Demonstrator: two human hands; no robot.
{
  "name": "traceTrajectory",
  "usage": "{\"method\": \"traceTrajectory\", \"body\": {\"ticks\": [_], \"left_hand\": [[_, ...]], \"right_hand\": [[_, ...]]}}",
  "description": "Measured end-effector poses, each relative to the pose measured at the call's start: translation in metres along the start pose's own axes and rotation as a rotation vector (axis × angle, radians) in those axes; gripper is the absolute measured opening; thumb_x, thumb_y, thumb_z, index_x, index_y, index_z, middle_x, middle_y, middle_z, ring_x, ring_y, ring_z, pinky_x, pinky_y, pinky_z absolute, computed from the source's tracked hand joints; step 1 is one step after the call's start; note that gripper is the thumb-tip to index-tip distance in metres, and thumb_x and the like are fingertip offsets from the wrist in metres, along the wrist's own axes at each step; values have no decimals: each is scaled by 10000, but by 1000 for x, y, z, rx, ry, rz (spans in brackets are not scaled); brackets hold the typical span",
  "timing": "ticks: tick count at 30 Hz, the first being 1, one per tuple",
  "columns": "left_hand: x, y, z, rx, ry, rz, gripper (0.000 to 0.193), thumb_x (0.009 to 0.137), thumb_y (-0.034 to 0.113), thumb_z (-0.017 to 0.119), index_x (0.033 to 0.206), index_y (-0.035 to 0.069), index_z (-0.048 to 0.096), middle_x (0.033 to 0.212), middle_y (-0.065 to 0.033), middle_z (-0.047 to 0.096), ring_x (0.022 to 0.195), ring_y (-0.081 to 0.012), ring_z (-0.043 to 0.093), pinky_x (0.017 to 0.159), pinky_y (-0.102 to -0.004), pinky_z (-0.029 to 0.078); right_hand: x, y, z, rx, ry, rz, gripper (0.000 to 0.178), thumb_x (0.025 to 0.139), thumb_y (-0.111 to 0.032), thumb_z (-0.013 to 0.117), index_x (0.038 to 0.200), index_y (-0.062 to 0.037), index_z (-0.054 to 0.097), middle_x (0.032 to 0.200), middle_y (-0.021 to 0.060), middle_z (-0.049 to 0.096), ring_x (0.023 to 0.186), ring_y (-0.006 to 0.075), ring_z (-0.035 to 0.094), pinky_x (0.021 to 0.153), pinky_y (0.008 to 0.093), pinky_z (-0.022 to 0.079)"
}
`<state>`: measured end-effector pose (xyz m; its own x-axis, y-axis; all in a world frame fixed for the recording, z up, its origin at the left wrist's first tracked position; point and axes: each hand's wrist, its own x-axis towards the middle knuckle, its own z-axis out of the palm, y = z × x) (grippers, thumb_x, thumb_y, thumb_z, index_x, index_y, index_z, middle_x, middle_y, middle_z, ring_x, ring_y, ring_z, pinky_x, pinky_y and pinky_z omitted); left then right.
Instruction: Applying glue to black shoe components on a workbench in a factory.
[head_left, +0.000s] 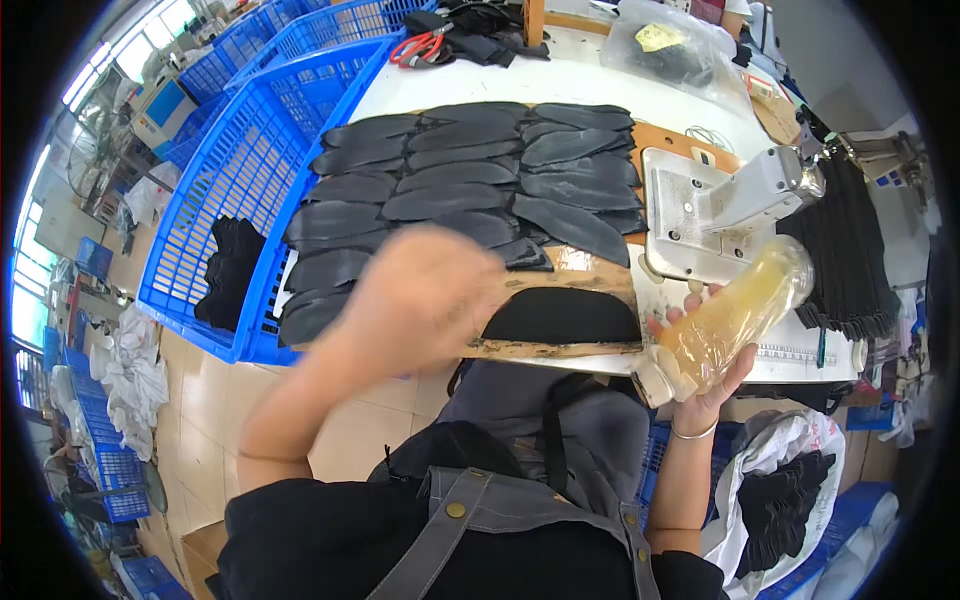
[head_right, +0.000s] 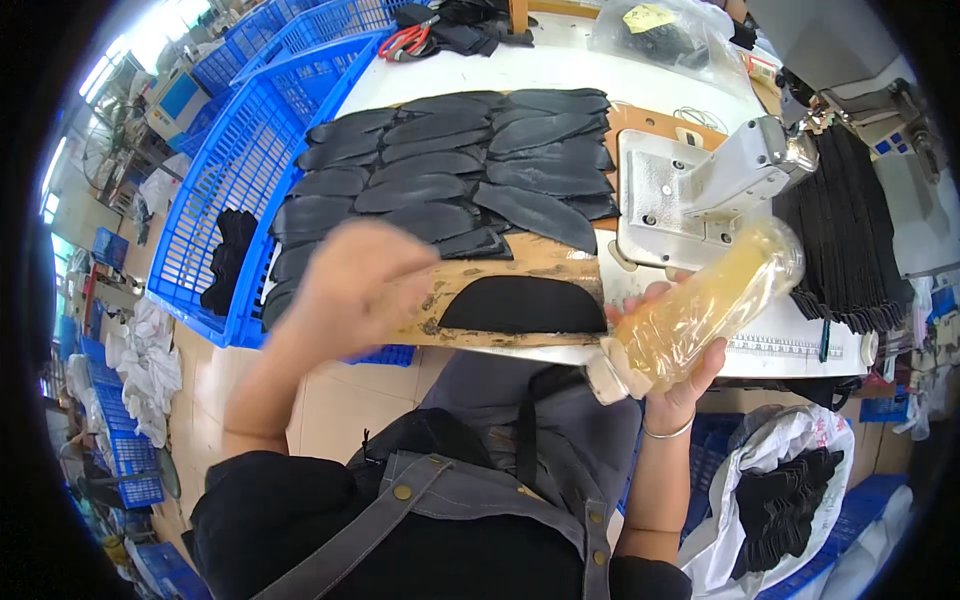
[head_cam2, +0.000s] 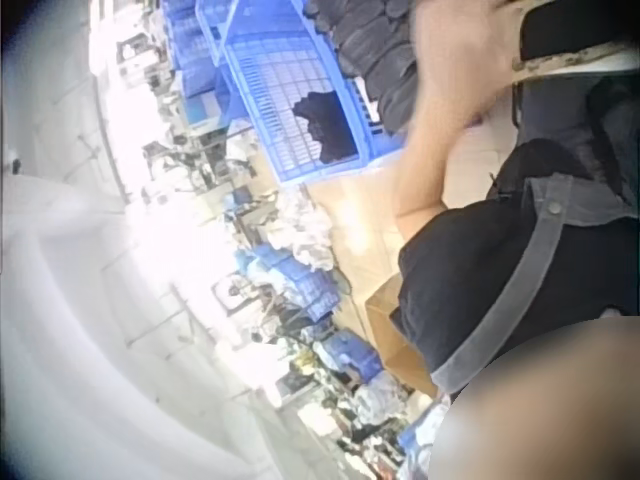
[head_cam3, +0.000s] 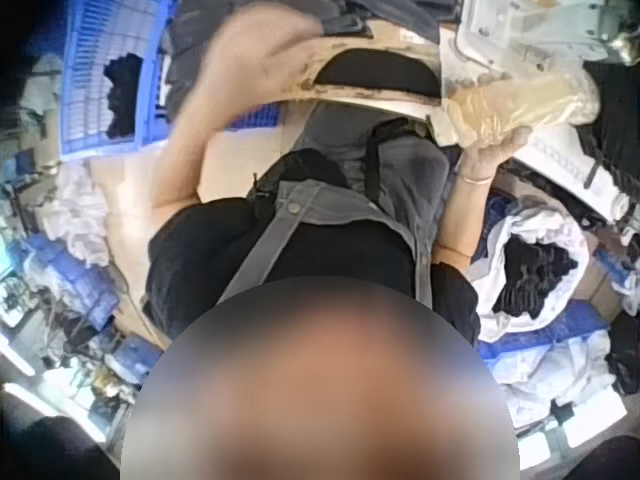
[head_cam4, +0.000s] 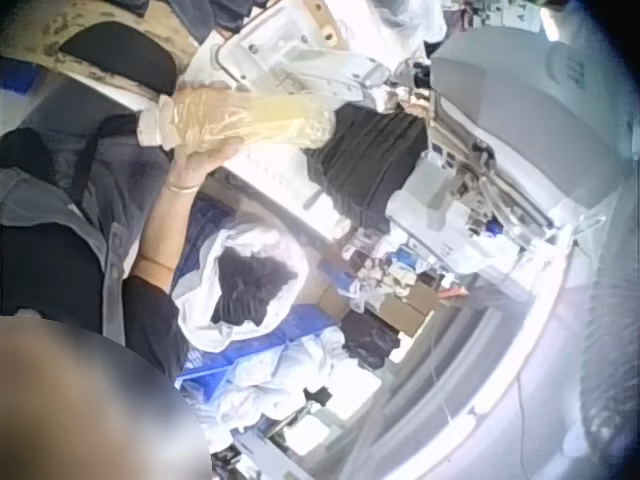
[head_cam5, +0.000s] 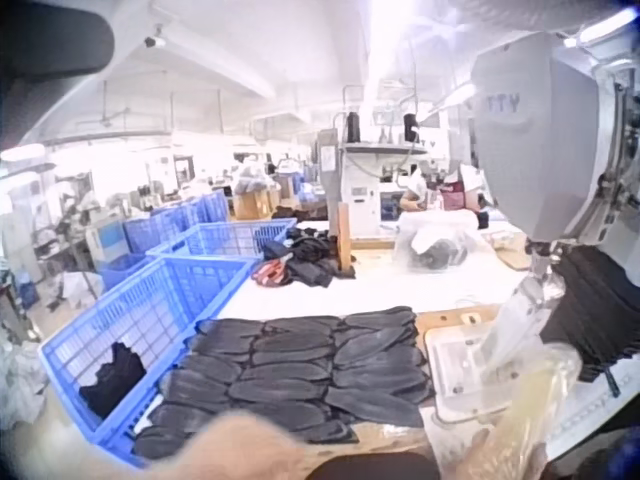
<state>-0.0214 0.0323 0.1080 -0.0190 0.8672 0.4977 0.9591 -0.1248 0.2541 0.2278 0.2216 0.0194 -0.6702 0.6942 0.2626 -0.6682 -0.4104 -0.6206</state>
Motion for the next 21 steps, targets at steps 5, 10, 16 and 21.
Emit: {"method": "traceTrajectory", "body": {"ticks": [5, 10, 16, 21], "left_hand": [[-60, 17, 54, 83, 63, -10, 315, 713, 114, 683, 1007, 19, 623, 1021, -104, 610, 901, -263, 583, 797, -360, 463], [-71, 6, 70, 59, 165, 51, 363, 692, 102, 689, 1026, -14, 606, 1057, -110, 605, 917, -266, 585, 782, -358, 480], [-73, 5, 72, 44, 189, 29, 356, 690, 123, 686, 1002, -28, 605, 1058, -112, 576, 951, -236, 564, 839, -343, 461], [-75, 4, 76, -33, 212, -7, 370, 669, 95, 690, 1006, -24, 596, 1058, -123, 564, 940, -285, 561, 803, -363, 468]], "right_hand": [[21, 7, 64, -348, -12, -103, 742, 772, -454, 623, 1314, -68, 295, 1207, 174, 462, 1105, 325, 503, 934, 457, 425], [39, 37, 90, -704, -185, -229, 712, 721, -262, 718, 1264, 20, 354, 1146, 182, 521, 1076, 301, 526, 908, 409, 431], [50, 64, 108, -1153, -417, -154, 681, 707, -186, 704, 1246, 27, 347, 1144, 172, 510, 1060, 263, 528, 901, 389, 432], [52, 79, 104, -1121, -418, -141, 647, 686, -119, 704, 1228, 31, 384, 1141, 166, 513, 1053, 249, 528, 900, 372, 437]]}}
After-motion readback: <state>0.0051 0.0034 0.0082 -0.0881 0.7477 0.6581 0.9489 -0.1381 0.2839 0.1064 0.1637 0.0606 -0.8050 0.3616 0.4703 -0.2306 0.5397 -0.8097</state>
